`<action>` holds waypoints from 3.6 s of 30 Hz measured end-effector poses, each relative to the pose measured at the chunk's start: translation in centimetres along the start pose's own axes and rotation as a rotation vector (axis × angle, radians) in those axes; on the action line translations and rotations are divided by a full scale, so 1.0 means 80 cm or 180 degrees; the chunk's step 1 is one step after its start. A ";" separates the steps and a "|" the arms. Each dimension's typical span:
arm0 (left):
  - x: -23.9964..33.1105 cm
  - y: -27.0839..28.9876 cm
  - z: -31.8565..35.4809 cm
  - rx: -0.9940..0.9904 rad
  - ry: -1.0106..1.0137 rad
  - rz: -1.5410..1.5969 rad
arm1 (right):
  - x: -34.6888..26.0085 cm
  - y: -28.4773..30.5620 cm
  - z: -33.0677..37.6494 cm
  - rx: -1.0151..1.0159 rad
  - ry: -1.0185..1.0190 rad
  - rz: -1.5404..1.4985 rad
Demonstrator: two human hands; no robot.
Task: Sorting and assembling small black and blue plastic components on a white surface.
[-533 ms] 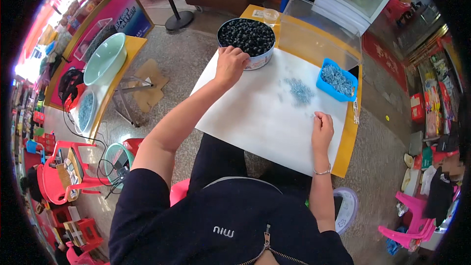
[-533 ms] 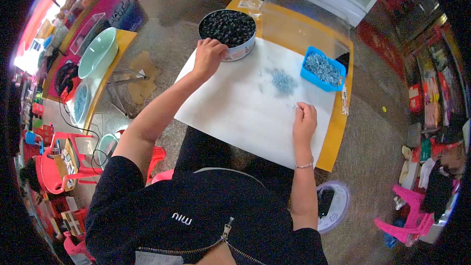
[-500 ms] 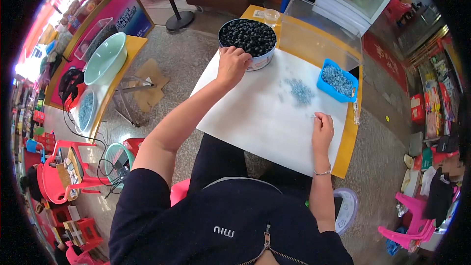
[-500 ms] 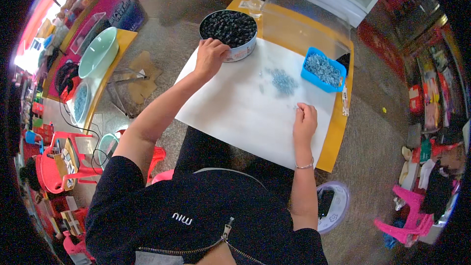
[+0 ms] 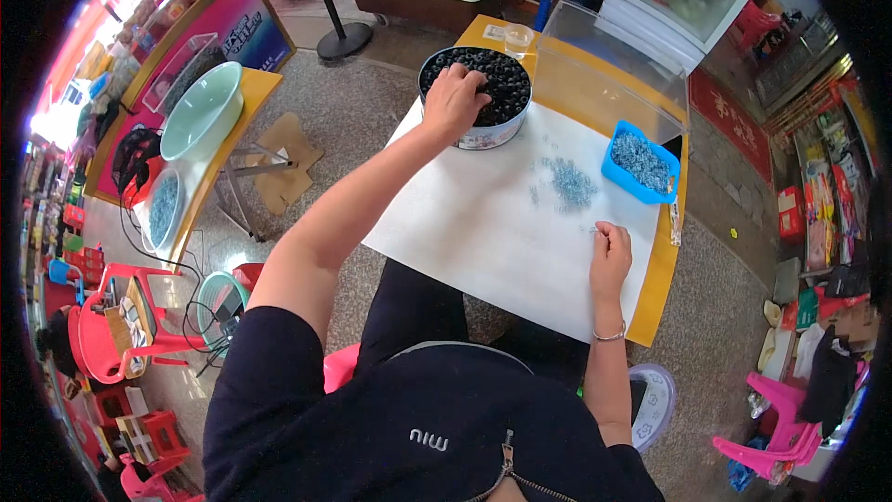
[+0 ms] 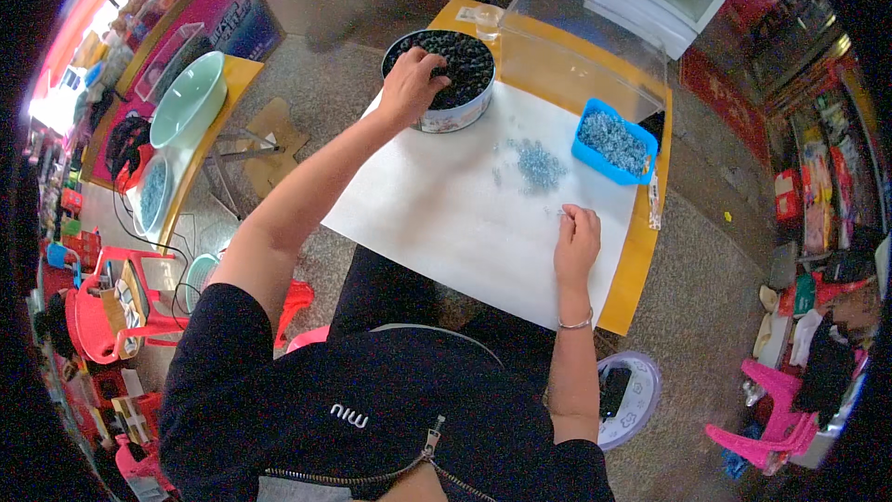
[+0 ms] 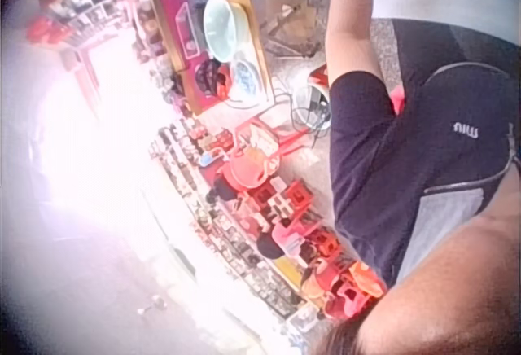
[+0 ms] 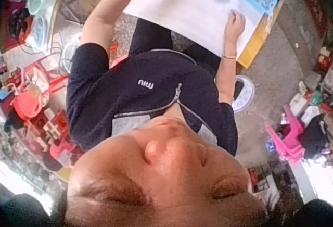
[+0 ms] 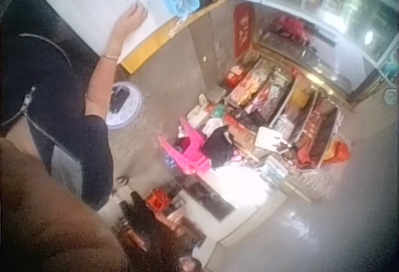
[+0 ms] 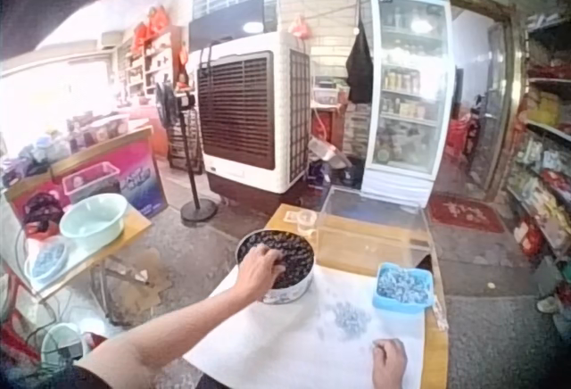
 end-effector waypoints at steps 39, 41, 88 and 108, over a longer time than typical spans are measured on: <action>0.062 0.012 0.030 0.0090 -0.0665 0.1087 | 0.000 0.001 0.000 -0.0011 0.0028 0.0025; 0.073 -0.015 0.069 -0.0306 -0.0782 0.0876 | -0.002 0.001 0.000 -0.0041 -0.0005 0.0022; -0.002 0.005 0.181 0.0575 0.0861 0.2549 | -0.003 -0.001 -0.002 -0.0028 0.0053 0.0099; 0.001 0.003 0.220 0.1305 0.2089 0.3411 | -0.003 -0.001 -0.001 -0.0082 -0.0024 -0.0039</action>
Point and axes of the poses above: each hand's wrist, its own z-axis away from the middle knuckle, its own y-axis out of the back of the hand, x = y × z, the point moved 7 cm from there along -z, towards the middle knuckle, and after that the axes turned 9 degrees about -y, right-handed, at the moved point
